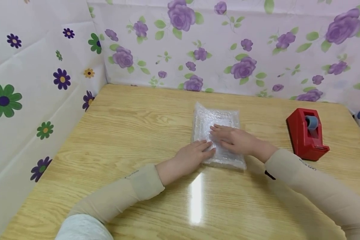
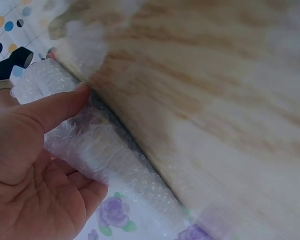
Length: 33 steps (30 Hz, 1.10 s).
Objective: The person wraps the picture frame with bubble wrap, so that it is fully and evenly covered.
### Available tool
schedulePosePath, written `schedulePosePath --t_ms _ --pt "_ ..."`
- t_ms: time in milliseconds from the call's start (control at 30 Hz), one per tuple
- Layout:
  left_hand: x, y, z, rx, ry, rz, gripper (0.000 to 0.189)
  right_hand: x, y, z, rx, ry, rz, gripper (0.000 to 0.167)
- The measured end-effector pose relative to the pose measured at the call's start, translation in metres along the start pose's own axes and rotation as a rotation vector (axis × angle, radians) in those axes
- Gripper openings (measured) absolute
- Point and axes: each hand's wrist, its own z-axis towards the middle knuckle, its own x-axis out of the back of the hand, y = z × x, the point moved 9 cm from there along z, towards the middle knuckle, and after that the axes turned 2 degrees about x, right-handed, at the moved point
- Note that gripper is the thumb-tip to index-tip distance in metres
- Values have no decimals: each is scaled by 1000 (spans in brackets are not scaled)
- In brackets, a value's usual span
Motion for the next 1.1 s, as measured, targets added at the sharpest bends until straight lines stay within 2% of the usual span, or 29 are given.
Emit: schedulePosePath --t_ms 133,233,333,367,433,500,633,700,900,1100 --pt "1 4 1 -29 31 39 49 -13 -1 2 -2 -54 47 47" --pt "4 7 1 -61 68 40 46 -17 -3 3 2 -65 58 48" --pt "6 7 1 -79 104 16 45 -16 -5 6 15 -45 10 47" --pt "2 4 2 -89 127 19 46 -16 -5 7 21 -38 -13 47" --pt "3 3 2 -93 131 13 45 -14 -7 11 31 -34 -52 46" --pt "2 2 1 -98 121 18 44 -13 -6 15 23 -41 -49 45" --pt "1 4 -1 -107 85 38 43 -13 1 18 -22 -68 58 46" --pt "-1 3 -1 -111 71 43 43 -14 3 18 -17 -83 100 48" --pt "-6 4 1 -108 6 30 45 -23 -1 20 53 -138 56 50" --pt "-3 2 1 -111 10 38 43 -22 -3 26 58 -110 89 49"
